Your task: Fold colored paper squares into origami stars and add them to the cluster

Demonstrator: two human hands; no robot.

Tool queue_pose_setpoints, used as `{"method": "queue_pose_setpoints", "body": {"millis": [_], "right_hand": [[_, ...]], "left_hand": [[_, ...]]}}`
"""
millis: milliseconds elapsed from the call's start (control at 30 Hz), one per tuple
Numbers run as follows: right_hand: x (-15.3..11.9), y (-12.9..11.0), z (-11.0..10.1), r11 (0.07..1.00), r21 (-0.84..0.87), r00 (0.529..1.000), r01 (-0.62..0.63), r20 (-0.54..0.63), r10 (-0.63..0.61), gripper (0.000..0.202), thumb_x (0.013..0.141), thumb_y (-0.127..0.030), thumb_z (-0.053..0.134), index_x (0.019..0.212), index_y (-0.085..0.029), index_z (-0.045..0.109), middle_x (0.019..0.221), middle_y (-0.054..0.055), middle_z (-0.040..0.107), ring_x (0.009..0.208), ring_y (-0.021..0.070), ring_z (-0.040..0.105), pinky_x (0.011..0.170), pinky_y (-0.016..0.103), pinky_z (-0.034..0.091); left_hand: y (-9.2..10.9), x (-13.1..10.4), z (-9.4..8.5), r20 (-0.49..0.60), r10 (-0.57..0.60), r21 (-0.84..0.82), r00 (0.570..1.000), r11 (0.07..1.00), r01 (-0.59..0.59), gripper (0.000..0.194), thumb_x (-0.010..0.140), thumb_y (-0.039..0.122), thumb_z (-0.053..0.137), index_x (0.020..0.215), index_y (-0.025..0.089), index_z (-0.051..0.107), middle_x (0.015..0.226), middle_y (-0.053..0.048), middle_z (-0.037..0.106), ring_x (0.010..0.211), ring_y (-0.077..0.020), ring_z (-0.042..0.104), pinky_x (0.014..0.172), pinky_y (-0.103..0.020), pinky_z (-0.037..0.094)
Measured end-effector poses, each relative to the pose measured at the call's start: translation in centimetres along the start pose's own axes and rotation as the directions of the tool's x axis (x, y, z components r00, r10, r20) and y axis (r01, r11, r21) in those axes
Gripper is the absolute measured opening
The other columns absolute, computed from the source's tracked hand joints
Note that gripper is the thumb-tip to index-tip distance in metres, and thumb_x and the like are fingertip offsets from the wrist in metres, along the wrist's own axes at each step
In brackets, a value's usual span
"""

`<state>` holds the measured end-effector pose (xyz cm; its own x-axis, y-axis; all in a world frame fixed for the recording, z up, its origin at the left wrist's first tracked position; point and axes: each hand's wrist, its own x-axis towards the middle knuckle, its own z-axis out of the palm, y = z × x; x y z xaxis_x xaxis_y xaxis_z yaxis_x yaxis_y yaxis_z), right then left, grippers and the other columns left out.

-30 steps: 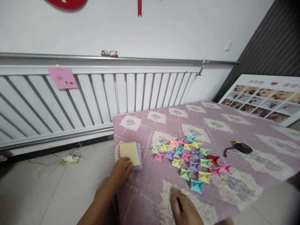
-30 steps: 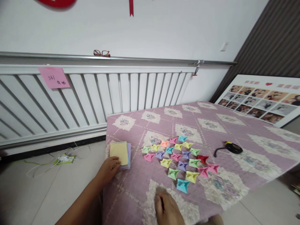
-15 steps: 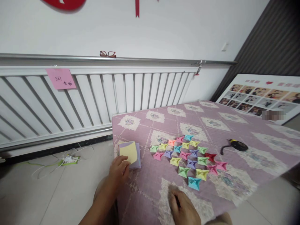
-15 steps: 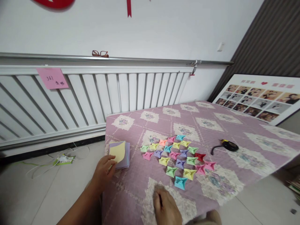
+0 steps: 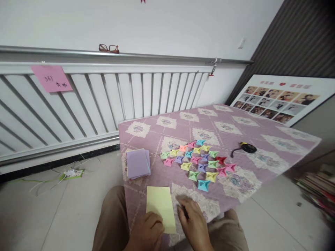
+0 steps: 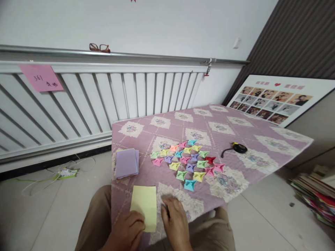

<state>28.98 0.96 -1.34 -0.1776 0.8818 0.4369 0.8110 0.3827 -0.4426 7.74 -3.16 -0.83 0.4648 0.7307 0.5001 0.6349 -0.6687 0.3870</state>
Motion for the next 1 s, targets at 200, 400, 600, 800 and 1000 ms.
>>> {"method": "queue_pose_setpoints", "body": {"millis": [200,400,600,800,1000], "right_hand": [[-2.2,-0.9,-0.1,0.994,0.033,0.993,0.104,0.046,-0.105,0.037,0.078,-0.012,0.046,0.106,-0.027,0.064,0.112,0.005,0.067,0.107,0.0219,0.061,0.091,0.04,0.049],[-2.7,-1.1,0.2,0.991,0.04,0.991,0.127,0.045,-0.129,0.04,0.067,-0.008,0.048,0.096,-0.029,0.066,0.124,0.005,0.061,0.122,0.0273,0.05,0.093,0.048,0.045],[-2.7,-1.2,-0.1,0.995,0.046,0.99,0.085,0.112,-0.09,0.033,0.063,-0.007,0.051,0.086,-0.027,0.065,0.125,0.004,0.059,0.123,0.0284,0.048,0.097,0.049,0.042],[-2.5,-1.4,-0.3,0.997,0.027,0.988,0.074,0.131,-0.077,0.016,0.077,-0.016,0.053,0.082,-0.026,0.065,0.125,0.005,0.059,0.122,0.0273,0.049,0.096,0.046,0.045],[-2.2,-1.3,0.3,0.999,-0.015,0.996,0.051,0.075,-0.05,0.022,0.087,-0.03,0.054,0.106,-0.028,0.065,0.121,0.007,0.06,0.119,0.0278,0.051,0.095,0.047,0.047]], "left_hand": [[0.8,-0.3,0.2,0.007,0.017,0.036,1.0,0.999,-0.017,0.017,0.082,0.013,0.044,0.08,0.022,0.059,0.082,-0.005,0.066,0.072,-0.0179,0.06,0.066,-0.029,0.05],[1.2,0.0,0.1,0.028,0.036,-0.047,0.999,0.998,-0.034,0.013,0.085,0.019,0.046,0.082,0.021,0.058,0.084,-0.004,0.067,0.074,-0.018,0.061,0.067,-0.029,0.049],[-0.8,-1.0,-1.2,0.099,-0.04,-0.022,0.994,0.999,0.042,0.058,0.073,0.047,0.068,0.121,0.019,0.053,0.115,-0.013,0.063,0.106,-0.0309,0.056,0.089,-0.047,0.046],[-2.6,-1.2,-1.5,0.189,-0.341,0.056,0.921,0.94,0.337,0.035,0.07,0.013,0.06,0.102,0.027,0.064,0.121,-0.008,0.06,0.117,-0.0319,0.049,0.1,-0.058,0.032],[-1.8,0.1,-1.4,0.181,-0.49,0.09,0.853,0.872,0.481,0.02,0.079,0.018,0.054,0.09,0.026,0.068,0.123,-0.005,0.059,0.119,-0.0316,0.047,0.101,-0.065,0.025]]}}
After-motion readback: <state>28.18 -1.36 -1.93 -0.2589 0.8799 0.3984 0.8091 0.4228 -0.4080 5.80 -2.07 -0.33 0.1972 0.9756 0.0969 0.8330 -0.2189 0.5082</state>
